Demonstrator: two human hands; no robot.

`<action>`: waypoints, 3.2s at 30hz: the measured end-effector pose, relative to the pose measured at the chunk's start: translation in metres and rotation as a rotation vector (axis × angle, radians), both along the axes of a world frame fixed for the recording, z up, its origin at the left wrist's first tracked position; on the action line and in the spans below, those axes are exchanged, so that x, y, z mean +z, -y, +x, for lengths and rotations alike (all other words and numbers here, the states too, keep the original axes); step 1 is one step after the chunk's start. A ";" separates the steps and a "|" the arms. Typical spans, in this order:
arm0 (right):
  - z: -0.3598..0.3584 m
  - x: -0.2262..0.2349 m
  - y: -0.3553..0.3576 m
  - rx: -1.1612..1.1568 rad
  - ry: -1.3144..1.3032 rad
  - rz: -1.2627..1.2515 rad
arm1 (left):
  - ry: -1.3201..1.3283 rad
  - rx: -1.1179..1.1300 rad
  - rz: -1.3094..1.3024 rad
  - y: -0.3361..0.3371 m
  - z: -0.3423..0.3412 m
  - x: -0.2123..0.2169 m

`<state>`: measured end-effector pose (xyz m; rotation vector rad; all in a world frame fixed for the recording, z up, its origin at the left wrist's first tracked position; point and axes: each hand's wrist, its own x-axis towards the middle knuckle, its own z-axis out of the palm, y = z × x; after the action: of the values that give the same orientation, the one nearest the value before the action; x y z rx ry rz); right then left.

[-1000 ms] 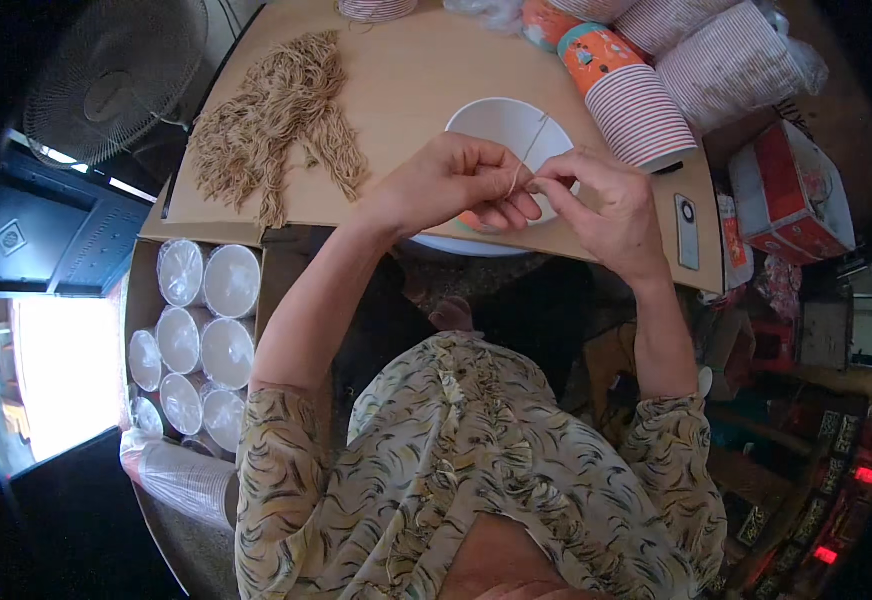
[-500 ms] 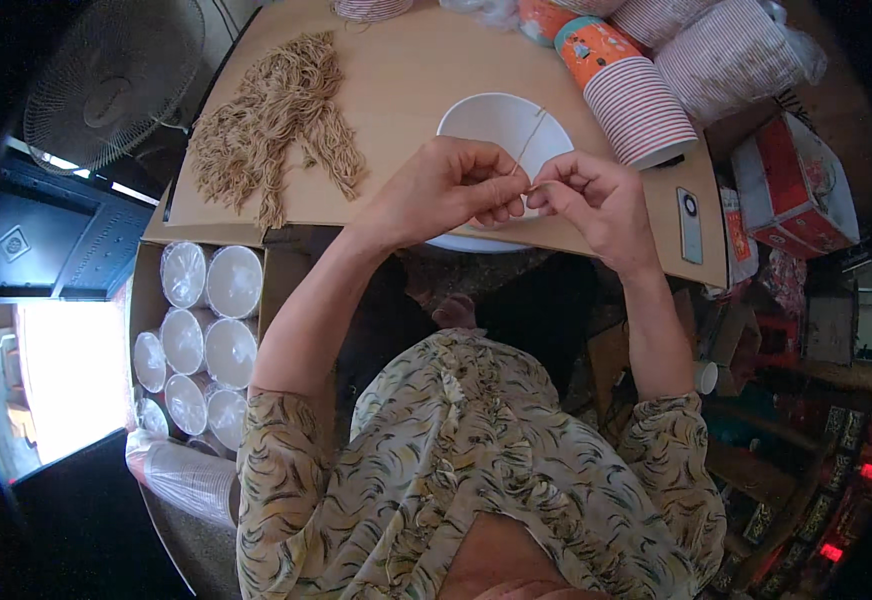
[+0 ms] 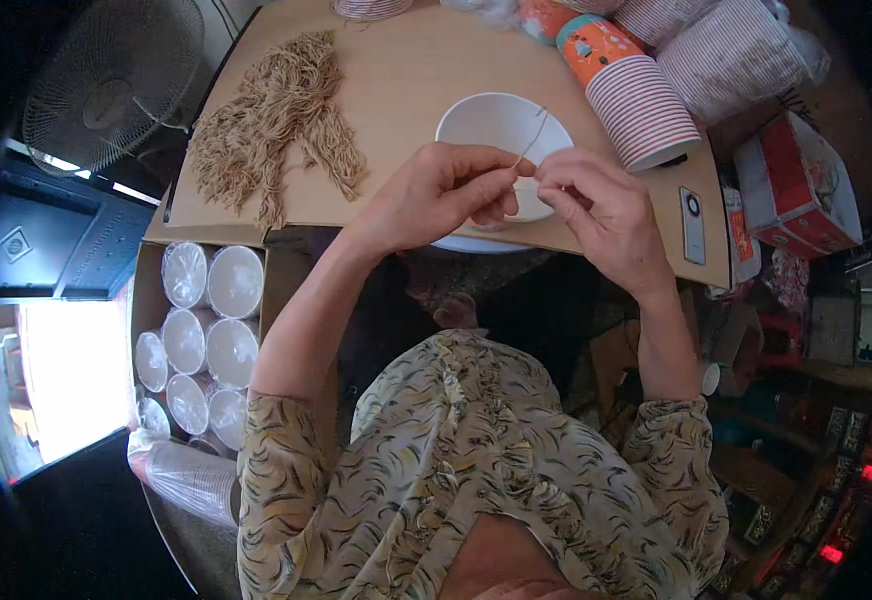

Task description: Attaching thin cord strings to the rims of paper buckets for packaging.

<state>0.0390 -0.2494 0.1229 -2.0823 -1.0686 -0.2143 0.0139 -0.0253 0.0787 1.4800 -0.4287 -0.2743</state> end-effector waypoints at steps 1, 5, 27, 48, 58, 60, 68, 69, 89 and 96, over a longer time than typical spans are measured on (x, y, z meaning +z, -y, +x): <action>0.001 0.000 -0.001 -0.004 0.000 0.003 | 0.006 0.000 -0.005 -0.001 0.000 -0.003; 0.014 -0.004 -0.010 0.017 -0.062 0.008 | 0.082 -0.023 0.072 -0.001 0.001 -0.004; 0.033 -0.020 -0.011 0.052 -0.560 0.272 | 0.054 0.094 0.110 -0.013 0.021 -0.009; 0.043 -0.038 -0.016 0.013 -0.691 0.329 | 0.334 0.363 0.118 0.003 0.015 -0.033; 0.040 -0.032 -0.016 -0.092 -0.757 0.175 | 0.402 0.556 0.121 0.018 0.006 -0.026; 0.038 -0.030 -0.017 -0.093 -0.692 0.166 | 0.465 0.559 0.137 0.019 0.005 -0.026; 0.037 -0.028 -0.015 -0.120 -0.698 0.133 | 0.638 0.540 0.287 0.019 0.002 -0.025; 0.037 -0.028 -0.015 -0.136 -0.678 0.172 | 0.636 0.541 0.288 0.019 0.003 -0.026; 0.000 -0.043 -0.021 -0.221 0.035 0.173 | -0.241 0.234 -0.275 0.006 0.007 -0.020; -0.002 -0.048 -0.025 -0.221 -0.105 0.293 | -0.235 0.239 -0.260 0.007 0.007 -0.022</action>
<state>0.0370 -0.2242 0.0752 -1.9185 -0.6978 -0.3448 0.0205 -0.0325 0.0571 1.2129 -0.0914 -0.1913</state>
